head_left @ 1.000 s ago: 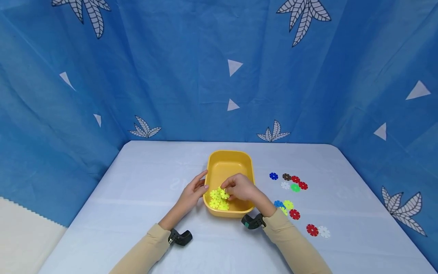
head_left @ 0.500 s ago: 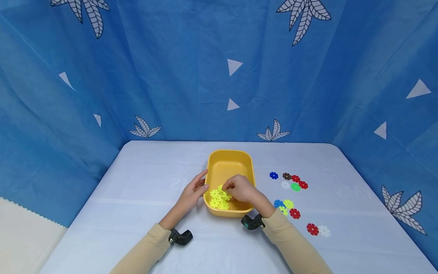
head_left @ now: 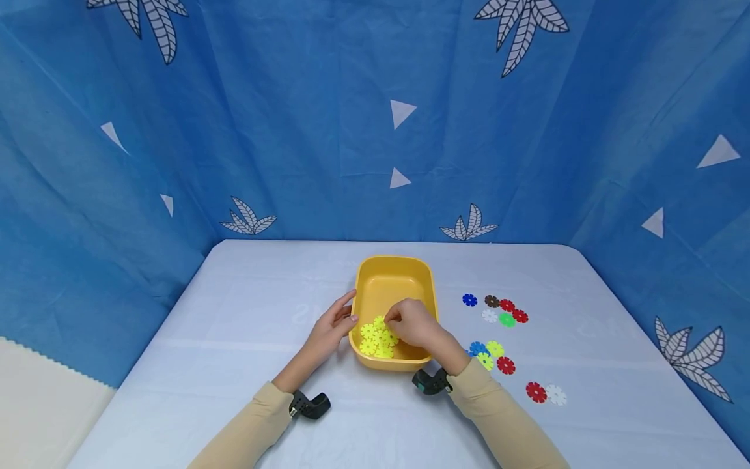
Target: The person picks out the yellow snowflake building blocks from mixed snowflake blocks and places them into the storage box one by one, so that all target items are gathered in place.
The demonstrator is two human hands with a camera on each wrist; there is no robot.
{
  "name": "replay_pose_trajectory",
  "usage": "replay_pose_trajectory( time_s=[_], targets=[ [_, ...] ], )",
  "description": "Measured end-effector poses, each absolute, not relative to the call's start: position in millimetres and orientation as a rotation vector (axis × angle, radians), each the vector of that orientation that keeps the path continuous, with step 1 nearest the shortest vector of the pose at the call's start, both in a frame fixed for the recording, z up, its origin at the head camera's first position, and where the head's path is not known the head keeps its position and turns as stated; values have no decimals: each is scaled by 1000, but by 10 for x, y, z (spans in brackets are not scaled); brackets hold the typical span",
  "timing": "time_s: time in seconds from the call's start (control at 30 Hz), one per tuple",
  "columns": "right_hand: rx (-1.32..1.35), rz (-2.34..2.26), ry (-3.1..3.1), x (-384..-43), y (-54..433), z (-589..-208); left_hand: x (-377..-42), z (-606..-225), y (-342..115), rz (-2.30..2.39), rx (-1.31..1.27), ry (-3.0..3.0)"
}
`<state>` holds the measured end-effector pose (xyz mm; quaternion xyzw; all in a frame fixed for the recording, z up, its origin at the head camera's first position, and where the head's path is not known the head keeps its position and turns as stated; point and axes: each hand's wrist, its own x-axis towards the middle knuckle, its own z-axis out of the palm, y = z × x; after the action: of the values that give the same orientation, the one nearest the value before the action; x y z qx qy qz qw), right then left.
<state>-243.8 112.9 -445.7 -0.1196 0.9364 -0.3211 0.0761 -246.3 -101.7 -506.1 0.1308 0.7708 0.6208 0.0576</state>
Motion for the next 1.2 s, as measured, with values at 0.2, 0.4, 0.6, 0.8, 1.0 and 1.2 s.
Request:
replay_pose_trajectory(
  time_s=[0.2, 0.4, 0.6, 0.8, 1.0, 1.2],
  targets=[
    [-304, -993, 2849, -2439, 1126, -4450, -2455, -5050, -1012, 1884, 391, 2340],
    [-279, -1024, 2848, -2438, 1135, -4442, -2458, -5040, -1003, 1883, 393, 2340],
    [-287, -1063, 2827, -2423, 1133, -4431, -2461, -5045, -1001, 1878, 386, 2341],
    [-298, -1223, 2798, -2413, 1168, -4411, -2452, -5052, -1001, 1884, 373, 2335],
    [-238, -1393, 2712, -2405, 1251, -4329, -2424, -5039, -1007, 1890, 353, 2341],
    [-229, -1437, 2715, -2439, 1516, -4164, -2440, -5016, -1002, 1899, 365, 2328]
  ],
)
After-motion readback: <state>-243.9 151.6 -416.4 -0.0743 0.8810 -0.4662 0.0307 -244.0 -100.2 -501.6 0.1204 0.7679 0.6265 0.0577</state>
